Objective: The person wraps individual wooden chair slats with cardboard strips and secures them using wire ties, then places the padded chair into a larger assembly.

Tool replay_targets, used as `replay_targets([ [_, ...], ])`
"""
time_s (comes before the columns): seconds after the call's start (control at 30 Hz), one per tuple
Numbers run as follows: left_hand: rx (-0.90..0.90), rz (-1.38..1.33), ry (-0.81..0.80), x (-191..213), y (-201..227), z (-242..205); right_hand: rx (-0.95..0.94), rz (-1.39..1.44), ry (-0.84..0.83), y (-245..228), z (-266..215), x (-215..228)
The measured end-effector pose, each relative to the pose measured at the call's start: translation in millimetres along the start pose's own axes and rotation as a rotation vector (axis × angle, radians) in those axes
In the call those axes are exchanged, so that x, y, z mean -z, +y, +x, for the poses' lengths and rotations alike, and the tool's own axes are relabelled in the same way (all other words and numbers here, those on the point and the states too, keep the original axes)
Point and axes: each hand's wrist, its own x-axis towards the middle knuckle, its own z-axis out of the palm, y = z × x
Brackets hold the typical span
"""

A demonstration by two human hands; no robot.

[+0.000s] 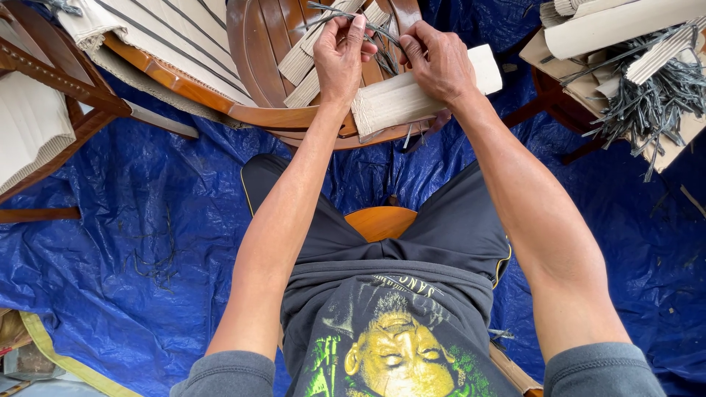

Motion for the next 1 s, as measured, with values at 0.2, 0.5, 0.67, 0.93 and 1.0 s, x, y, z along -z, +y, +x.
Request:
replay_targets([
  [0.2,-0.056,-0.052,0.084,0,-2,-2,0.146,-0.050,-0.008,6,2,-1],
  [0.5,-0.109,0.026,0.127,3,-15,-2,0.035,0.139,0.073,11,3,-1],
  [0.67,-0.150,0.444,0.375,10,-31,-1,0.100,0.480,0.151,34,6,-6],
  [0.93,-0.265,0.659,0.490,0,-12,-8,0.048,0.460,0.149,34,7,-4],
  [1.0,-0.375,0.728,0.503,-5,0,-13,0.017,0.438,0.152,32,7,-3],
])
